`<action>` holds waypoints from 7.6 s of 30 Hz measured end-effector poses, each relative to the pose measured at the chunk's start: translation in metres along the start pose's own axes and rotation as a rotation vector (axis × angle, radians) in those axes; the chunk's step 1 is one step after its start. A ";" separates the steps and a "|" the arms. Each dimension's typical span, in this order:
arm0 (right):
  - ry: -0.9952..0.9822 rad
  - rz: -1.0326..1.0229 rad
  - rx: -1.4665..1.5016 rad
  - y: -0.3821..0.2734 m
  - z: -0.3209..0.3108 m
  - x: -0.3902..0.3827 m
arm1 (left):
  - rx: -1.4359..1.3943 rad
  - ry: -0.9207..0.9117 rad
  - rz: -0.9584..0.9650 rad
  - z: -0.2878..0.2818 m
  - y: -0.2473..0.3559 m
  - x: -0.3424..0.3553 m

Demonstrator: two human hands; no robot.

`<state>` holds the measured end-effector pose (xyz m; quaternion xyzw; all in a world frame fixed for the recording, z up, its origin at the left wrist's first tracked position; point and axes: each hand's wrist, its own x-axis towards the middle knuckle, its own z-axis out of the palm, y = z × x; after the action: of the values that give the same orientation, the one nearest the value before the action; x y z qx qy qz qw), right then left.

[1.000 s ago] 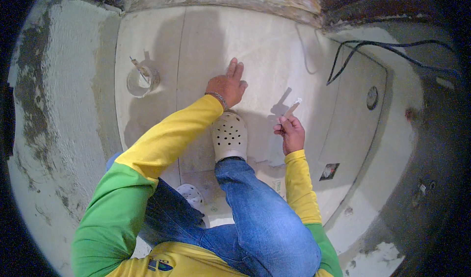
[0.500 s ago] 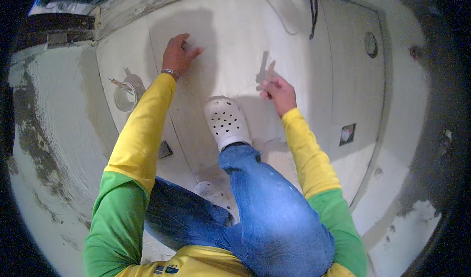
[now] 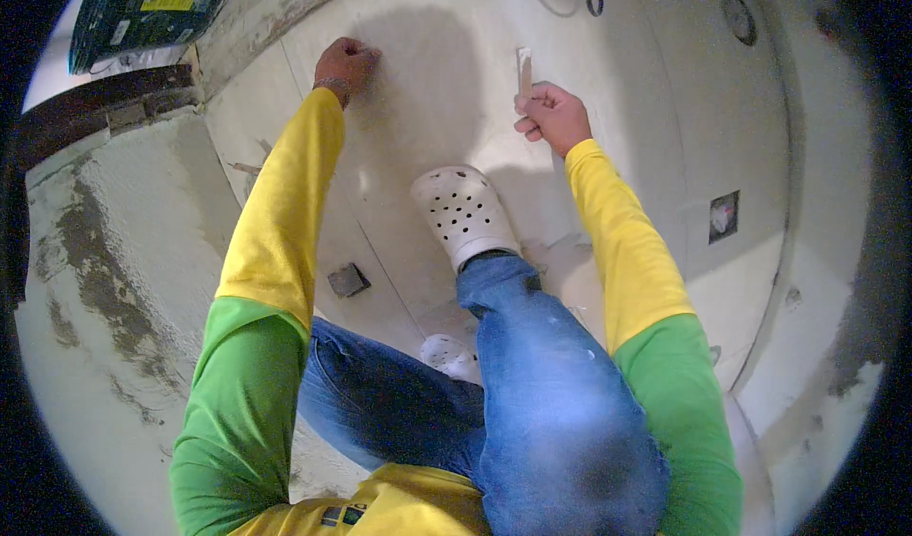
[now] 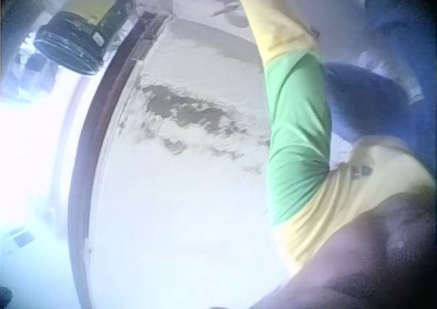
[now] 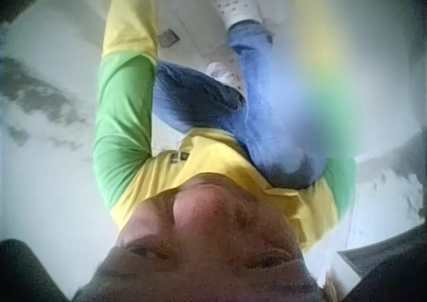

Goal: The person prepares a small batch of white mortar in a cup, then uses a small spatula to apply the mortar to a section of a tiled wall by hand, smoothing it into the gaps.

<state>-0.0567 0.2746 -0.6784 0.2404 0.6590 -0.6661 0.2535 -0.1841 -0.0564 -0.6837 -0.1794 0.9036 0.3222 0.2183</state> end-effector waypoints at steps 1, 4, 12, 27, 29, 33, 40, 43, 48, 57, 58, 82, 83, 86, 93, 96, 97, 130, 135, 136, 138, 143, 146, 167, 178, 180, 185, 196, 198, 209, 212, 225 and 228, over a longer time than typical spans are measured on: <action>-0.005 -0.003 0.013 0.000 0.002 0.001 | 0.016 0.004 0.004 0.000 -0.010 0.006; -0.011 -0.033 -0.030 -0.002 0.001 0.002 | -0.142 0.035 0.118 -0.001 -0.022 0.010; 0.009 -0.034 -0.011 0.000 -0.003 0.000 | 0.108 -0.011 0.131 0.000 0.006 -0.001; -0.020 -0.029 0.016 0.003 -0.004 0.003 | -0.012 -0.107 0.137 -0.006 -0.006 -0.003; -0.008 -0.029 0.017 0.005 -0.008 0.003 | 0.057 -0.075 0.176 0.000 -0.003 -0.012; -0.011 -0.024 0.007 0.004 -0.008 0.002 | 0.412 0.140 0.296 0.014 0.010 -0.019; -0.032 -0.030 0.006 0.005 -0.007 0.003 | -0.006 -0.011 0.094 -0.001 -0.004 -0.001; -0.038 -0.026 0.011 0.006 -0.004 0.004 | -0.050 0.015 0.107 0.003 -0.007 -0.005; -0.016 -0.030 0.039 0.007 -0.011 0.002 | 0.155 0.169 0.202 0.020 0.012 -0.030; -0.014 -0.038 0.015 0.002 -0.006 0.000 | 0.266 -0.037 0.340 0.003 0.004 -0.034; -0.011 -0.038 0.004 0.002 -0.007 0.000 | 0.265 -0.038 0.341 0.002 0.005 -0.034; -0.020 -0.029 -0.012 0.002 -0.009 0.000 | 0.035 -0.169 0.214 -0.004 0.000 -0.019; -0.021 -0.031 -0.009 0.003 -0.008 0.001 | 0.172 -0.113 0.421 -0.002 -0.006 -0.023; -0.045 -0.036 0.015 0.006 -0.010 0.004 | 0.343 -0.009 0.705 0.009 -0.015 -0.037; -0.047 -0.039 0.025 0.004 -0.009 0.001 | 0.461 0.122 0.869 0.013 -0.020 -0.053; -0.039 -0.038 0.008 0.002 -0.010 -0.001 | 0.456 0.125 0.900 0.011 -0.025 -0.056; -0.041 -0.042 0.000 0.002 -0.010 -0.001 | 0.457 0.125 0.900 0.010 -0.027 -0.056; -0.034 -0.056 -0.009 0.002 -0.009 0.000 | 0.539 0.122 0.883 0.012 -0.024 -0.058; -0.036 -0.058 0.001 0.001 -0.009 0.001 | 0.456 0.126 0.912 0.008 -0.027 -0.058; -0.039 -0.061 0.001 0.001 -0.009 0.001 | 0.456 0.126 0.913 0.009 -0.029 -0.059; -0.041 -0.063 -0.002 0.001 -0.008 0.000 | 0.280 0.137 0.806 0.010 -0.032 -0.061; -0.052 -0.067 0.006 0.003 -0.009 0.001 | 0.207 0.206 0.724 0.015 -0.030 -0.062; -0.037 -0.063 -0.027 0.005 -0.009 0.002 | 0.173 0.206 0.651 0.022 -0.024 -0.064; -0.046 -0.051 0.028 0.005 -0.011 0.002 | 0.362 0.166 0.419 0.037 0.023 -0.063; -0.031 -0.046 -0.005 0.005 -0.013 0.000 | -1.077 0.216 -0.089 0.002 -0.038 -0.053; -0.032 -0.047 0.012 0.005 -0.014 0.000 | -1.072 0.235 -0.076 0.015 -0.027 -0.073; -0.041 -0.044 0.001 0.003 -0.008 0.002 | -0.286 0.401 0.118 0.032 -0.019 -0.101; -0.019 -0.028 0.012 0.001 -0.004 0.000 | 0.183 0.228 0.425 0.062 0.010 -0.126; -0.014 -0.034 0.004 0.001 -0.004 -0.001 | 0.271 0.181 0.341 0.068 0.026 -0.127; 0.007 -0.019 -0.019 0.000 -0.002 0.000 | 0.261 0.330 0.428 0.087 0.040 -0.134; -0.001 -0.008 -0.020 -0.001 -0.001 0.001 | 0.305 0.243 0.459 0.085 0.029 -0.130; 0.095 -0.053 0.057 -0.001 0.039 -0.009 | 0.196 -0.175 0.455 0.045 0.005 -0.167; -0.055 -0.036 0.040 -0.009 0.067 -0.024 | -0.161 -0.306 0.120 0.006 0.003 -0.203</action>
<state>-0.0437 0.2083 -0.6545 0.2151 0.6424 -0.6901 0.2546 -0.0131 -0.0136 -0.5828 -0.0910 0.8401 0.4294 0.3187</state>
